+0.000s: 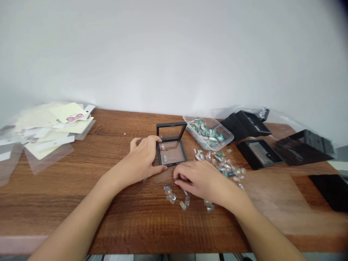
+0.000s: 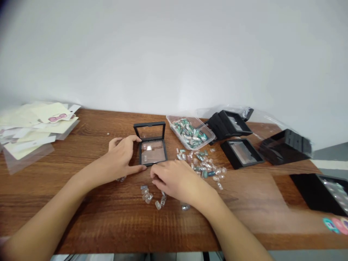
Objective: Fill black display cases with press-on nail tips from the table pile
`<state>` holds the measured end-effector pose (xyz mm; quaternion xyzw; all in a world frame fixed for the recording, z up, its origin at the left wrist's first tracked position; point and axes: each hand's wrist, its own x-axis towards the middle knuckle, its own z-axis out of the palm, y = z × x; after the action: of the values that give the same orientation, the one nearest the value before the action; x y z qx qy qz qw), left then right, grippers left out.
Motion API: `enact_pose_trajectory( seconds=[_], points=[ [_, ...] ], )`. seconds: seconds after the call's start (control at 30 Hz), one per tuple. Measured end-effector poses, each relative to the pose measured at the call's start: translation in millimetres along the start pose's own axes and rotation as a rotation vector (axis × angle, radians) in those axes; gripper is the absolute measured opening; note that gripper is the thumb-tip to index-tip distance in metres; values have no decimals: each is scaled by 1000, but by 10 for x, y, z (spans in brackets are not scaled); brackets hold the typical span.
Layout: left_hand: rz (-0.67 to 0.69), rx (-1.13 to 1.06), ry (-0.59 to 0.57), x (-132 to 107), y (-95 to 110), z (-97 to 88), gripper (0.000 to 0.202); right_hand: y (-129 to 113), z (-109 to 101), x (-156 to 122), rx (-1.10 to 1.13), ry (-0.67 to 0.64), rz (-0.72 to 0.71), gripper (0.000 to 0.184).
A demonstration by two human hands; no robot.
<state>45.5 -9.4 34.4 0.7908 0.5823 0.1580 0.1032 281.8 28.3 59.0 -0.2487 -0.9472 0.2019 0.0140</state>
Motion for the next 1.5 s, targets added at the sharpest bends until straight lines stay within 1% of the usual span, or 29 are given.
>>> enact_pose_trajectory(
  seconds=[0.2,0.33,0.53,0.6,0.77,0.87,0.97,1.07,1.27,1.5],
  points=[
    [11,0,-4,-4,2,-12,62,10,-49,-27,57,-28,51,16],
    [6,1,-15,-2,9,-15,63,19,-44,-12,57,-37,35,13],
    [4,-16,-1,-4,9,-14,63,19,-21,5,45,-29,35,9],
    [9,-13,-14,-11,29,-24,62,25,-20,7,47,2,41,8],
    [50,1,-40,-34,117,-42,59,72,-18,20,67,152,81,11],
    [70,3,-65,-46,147,-33,61,100,-11,36,65,184,114,9],
    [82,-6,-68,-51,148,-25,65,119,1,52,66,184,141,9],
    [95,-14,-67,-51,143,-28,63,137,6,59,66,178,153,10],
    [96,-12,-69,-46,144,-35,66,149,-11,44,83,144,137,10],
    [105,-15,-60,-46,124,-22,66,166,-8,50,84,142,132,10]
  ],
)
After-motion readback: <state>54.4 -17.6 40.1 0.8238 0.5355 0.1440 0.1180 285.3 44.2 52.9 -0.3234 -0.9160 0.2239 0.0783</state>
